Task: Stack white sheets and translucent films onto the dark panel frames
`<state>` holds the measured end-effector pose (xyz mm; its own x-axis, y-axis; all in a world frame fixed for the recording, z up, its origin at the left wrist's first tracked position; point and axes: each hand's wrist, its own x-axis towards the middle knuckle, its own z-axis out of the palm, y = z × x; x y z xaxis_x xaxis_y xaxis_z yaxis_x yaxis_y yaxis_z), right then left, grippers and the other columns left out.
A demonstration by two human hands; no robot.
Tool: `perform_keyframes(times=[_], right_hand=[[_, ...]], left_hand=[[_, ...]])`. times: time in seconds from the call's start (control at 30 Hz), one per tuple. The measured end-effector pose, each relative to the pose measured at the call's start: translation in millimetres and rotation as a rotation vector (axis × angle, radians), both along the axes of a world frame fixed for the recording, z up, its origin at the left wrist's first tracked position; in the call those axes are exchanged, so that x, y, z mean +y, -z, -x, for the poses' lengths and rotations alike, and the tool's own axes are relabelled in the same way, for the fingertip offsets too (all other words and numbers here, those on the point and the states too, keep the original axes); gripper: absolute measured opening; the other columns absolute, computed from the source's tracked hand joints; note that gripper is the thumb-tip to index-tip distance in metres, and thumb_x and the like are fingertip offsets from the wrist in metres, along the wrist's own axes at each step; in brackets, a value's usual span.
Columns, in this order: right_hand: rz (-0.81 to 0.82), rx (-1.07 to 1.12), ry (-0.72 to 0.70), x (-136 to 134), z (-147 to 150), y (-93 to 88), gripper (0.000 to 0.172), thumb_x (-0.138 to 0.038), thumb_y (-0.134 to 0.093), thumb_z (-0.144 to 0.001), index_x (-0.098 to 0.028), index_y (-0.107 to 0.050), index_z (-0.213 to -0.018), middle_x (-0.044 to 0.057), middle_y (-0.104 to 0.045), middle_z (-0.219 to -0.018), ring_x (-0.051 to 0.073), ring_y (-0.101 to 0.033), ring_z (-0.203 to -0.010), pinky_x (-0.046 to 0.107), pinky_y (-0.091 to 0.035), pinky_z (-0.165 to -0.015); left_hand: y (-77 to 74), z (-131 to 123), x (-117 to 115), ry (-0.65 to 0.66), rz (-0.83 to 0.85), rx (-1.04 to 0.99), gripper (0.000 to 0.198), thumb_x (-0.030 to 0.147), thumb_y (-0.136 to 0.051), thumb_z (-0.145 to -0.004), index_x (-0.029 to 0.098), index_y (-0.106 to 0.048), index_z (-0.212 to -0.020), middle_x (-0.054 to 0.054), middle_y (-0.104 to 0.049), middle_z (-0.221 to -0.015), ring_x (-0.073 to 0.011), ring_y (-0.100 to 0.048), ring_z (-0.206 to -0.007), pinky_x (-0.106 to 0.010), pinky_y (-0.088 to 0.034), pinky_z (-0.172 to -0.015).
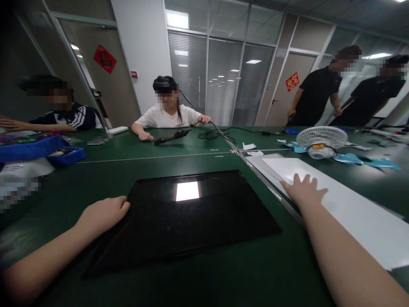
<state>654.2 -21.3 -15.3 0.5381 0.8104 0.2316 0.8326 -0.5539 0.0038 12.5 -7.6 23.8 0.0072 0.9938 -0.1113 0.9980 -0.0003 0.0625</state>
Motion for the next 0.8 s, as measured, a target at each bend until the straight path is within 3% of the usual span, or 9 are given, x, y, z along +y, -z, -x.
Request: perform_keyframes(times=[0.1, 0.23, 0.4, 0.47, 0.63, 0.8], right_hand=[[0.031, -0.097, -0.141, 3.7, 4.0, 1.6, 0.056, -0.048, -0.026, -0.093, -0.026, -0.046, -0.141, 0.016, -0.028, -0.154, 0.037, -0.02, -0.14, 0.061, -0.025, -0.101], [0.088, -0.056, -0.251, 10.0, 3.9, -0.9, 0.045, -0.033, -0.035, -0.092, -0.024, -0.061, -0.127, 0.01, -0.041, -0.148, 0.031, -0.03, -0.138, 0.047, -0.029, -0.106], [0.08, -0.019, -0.302, 14.0, 5.5, -4.5, 0.043, -0.043, -0.039, -0.089, -0.018, -0.069, -0.107, 0.01, -0.054, -0.135, 0.028, -0.042, -0.13, 0.038, -0.038, -0.102], [0.07, -0.002, -0.317, 16.1, 6.5, -1.2, 0.045, -0.046, -0.038, -0.089, -0.017, -0.067, -0.108, 0.012, -0.057, -0.13, 0.029, -0.048, -0.124, 0.039, -0.041, -0.098], [0.006, 0.005, -0.364, 20.7, 2.6, 11.3, 0.048, -0.044, -0.036, -0.091, -0.02, -0.061, -0.125, 0.01, -0.047, -0.143, 0.03, -0.036, -0.135, 0.046, -0.034, -0.106], [-0.026, 0.05, -0.487, 21.5, -1.1, 10.7, 0.042, -0.044, -0.042, -0.089, -0.021, -0.071, -0.108, 0.007, -0.05, -0.141, 0.028, -0.033, -0.137, 0.043, -0.028, -0.111]], left_hand=[[0.2, 0.9, 0.4, 0.004, -0.009, -0.012, 0.051, 0.042, -0.03, -0.085, 0.014, -0.068, -0.106, -0.019, -0.071, -0.101, -0.0328, -0.068, -0.088, -0.038, -0.049, -0.063], [0.1, 1.4, 0.7, 0.008, 0.002, -0.021, 0.05, 0.042, -0.03, -0.085, 0.015, -0.068, -0.105, -0.019, -0.071, -0.101, -0.0326, -0.068, -0.088, -0.037, -0.049, -0.062], [0.4, 1.0, 0.5, 0.003, 0.003, -0.005, 0.051, 0.042, -0.028, -0.086, 0.014, -0.067, -0.104, -0.019, -0.071, -0.102, -0.0329, -0.068, -0.088, -0.039, -0.05, -0.065], [0.7, 1.0, 0.6, 0.003, -0.004, -0.002, 0.05, 0.042, -0.029, -0.086, 0.014, -0.068, -0.103, -0.019, -0.071, -0.101, -0.0329, -0.068, -0.088, -0.039, -0.05, -0.066], [1.0, 1.5, 1.2, 0.002, -0.007, 0.001, 0.049, 0.042, -0.03, -0.085, 0.015, -0.068, -0.102, -0.018, -0.071, -0.099, -0.0326, -0.068, -0.087, -0.038, -0.049, -0.065], [-1.5, -0.1, 0.5, -0.005, 0.01, 0.001, 0.052, 0.042, -0.029, -0.086, 0.015, -0.068, -0.104, -0.018, -0.071, -0.102, -0.0328, -0.067, -0.091, -0.039, -0.05, -0.067]])
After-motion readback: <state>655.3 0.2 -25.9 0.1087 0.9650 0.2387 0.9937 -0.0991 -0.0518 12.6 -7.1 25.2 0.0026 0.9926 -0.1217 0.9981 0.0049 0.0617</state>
